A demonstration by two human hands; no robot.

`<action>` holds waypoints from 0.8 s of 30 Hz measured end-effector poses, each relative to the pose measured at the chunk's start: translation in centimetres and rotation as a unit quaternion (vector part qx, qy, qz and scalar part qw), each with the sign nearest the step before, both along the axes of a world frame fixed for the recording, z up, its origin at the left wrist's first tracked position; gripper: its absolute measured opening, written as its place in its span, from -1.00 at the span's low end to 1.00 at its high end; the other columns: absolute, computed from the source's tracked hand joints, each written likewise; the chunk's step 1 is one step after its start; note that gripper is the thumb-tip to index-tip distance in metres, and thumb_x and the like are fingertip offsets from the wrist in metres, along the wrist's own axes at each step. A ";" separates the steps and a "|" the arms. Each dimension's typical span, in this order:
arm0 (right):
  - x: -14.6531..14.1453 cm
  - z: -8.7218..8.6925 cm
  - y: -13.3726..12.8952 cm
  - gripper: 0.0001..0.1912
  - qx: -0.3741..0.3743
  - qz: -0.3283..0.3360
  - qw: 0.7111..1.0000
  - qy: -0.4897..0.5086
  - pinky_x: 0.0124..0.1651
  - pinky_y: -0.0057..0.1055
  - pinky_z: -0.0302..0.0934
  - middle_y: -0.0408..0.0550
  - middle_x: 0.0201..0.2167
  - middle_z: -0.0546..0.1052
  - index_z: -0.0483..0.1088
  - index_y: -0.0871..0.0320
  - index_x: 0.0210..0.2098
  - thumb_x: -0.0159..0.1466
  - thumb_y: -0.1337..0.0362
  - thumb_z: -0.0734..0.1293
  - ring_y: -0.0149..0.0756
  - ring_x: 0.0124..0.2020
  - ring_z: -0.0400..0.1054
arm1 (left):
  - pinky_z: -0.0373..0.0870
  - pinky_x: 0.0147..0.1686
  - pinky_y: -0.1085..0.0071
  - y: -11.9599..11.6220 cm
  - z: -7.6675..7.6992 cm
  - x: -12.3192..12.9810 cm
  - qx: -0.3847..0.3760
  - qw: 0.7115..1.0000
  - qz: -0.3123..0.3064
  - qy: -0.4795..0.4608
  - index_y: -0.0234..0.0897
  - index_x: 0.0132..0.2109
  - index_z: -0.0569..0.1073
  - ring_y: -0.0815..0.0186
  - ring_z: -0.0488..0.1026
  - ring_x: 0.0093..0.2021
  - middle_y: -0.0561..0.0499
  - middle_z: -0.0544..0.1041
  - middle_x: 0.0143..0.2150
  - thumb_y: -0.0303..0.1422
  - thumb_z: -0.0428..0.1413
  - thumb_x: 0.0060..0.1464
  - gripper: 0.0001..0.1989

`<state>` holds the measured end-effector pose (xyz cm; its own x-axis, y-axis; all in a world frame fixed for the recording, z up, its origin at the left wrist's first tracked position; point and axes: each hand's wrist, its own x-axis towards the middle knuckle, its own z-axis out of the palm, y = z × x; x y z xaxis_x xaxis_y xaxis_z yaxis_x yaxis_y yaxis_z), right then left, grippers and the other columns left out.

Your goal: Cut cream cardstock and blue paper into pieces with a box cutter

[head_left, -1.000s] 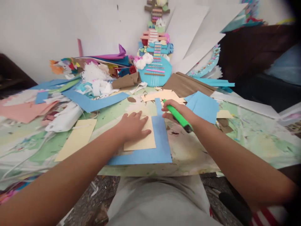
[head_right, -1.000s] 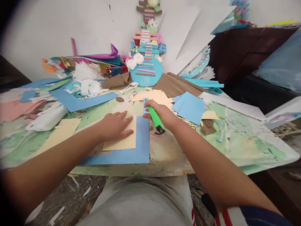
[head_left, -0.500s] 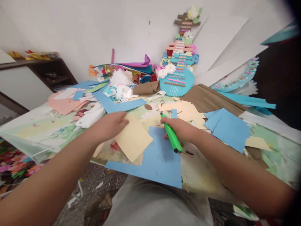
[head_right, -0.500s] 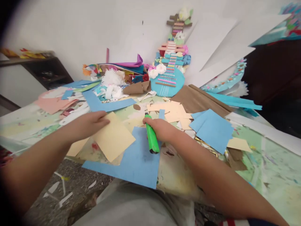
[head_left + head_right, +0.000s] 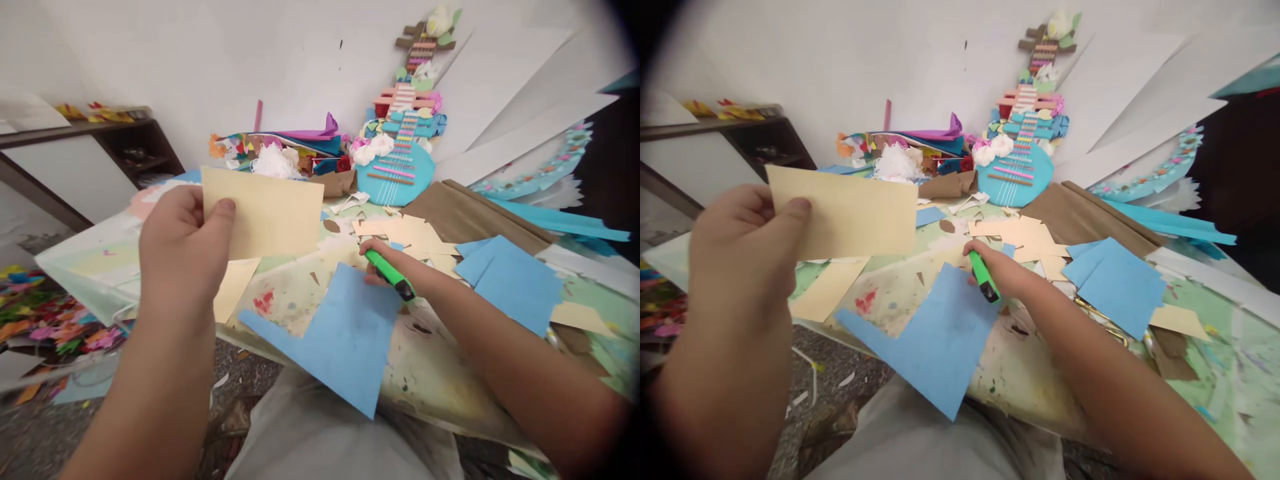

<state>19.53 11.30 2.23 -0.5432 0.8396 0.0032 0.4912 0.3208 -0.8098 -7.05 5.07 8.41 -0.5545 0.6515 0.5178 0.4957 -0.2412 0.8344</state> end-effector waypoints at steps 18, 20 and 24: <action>-0.2 1.0 -4.2 -0.61 0.133 -0.186 0.966 0.120 -0.38 -0.34 0.24 -0.14 -0.44 0.40 0.08 0.05 -0.17 0.10 0.06 0.28 -0.33 -0.45 0.34 | 0.34 -0.43 0.45 0.4 -0.7 -7.6 -0.409 0.832 -0.335 0.170 -0.19 -0.22 0.49 0.31 0.43 -0.37 0.08 0.53 -0.33 -0.11 0.09 -0.06 -0.69; -0.6 0.6 -4.5 -0.66 0.114 -0.151 0.970 0.152 -0.44 -0.39 0.24 -0.15 -0.47 0.41 0.08 0.07 -0.16 0.17 0.05 0.21 -0.36 -0.49 0.34 | 0.34 -0.28 0.38 1.5 -1.4 -6.9 -0.424 0.801 -0.353 0.233 -0.13 -0.17 0.48 0.26 0.43 -0.23 0.08 0.52 -0.19 -0.11 0.02 -0.01 -0.68; -2.0 -1.1 -5.0 -0.65 0.119 -0.076 0.986 0.087 -0.39 -0.38 0.28 -0.05 -0.34 0.46 0.09 0.09 -0.06 0.22 0.09 0.15 -0.33 -0.40 0.40 | 0.24 -0.11 0.29 2.7 -4.2 -5.5 -0.425 0.752 -0.314 0.394 -0.09 -0.14 0.48 0.15 0.38 -0.08 0.02 0.47 -0.05 -0.15 -0.06 0.00 -0.67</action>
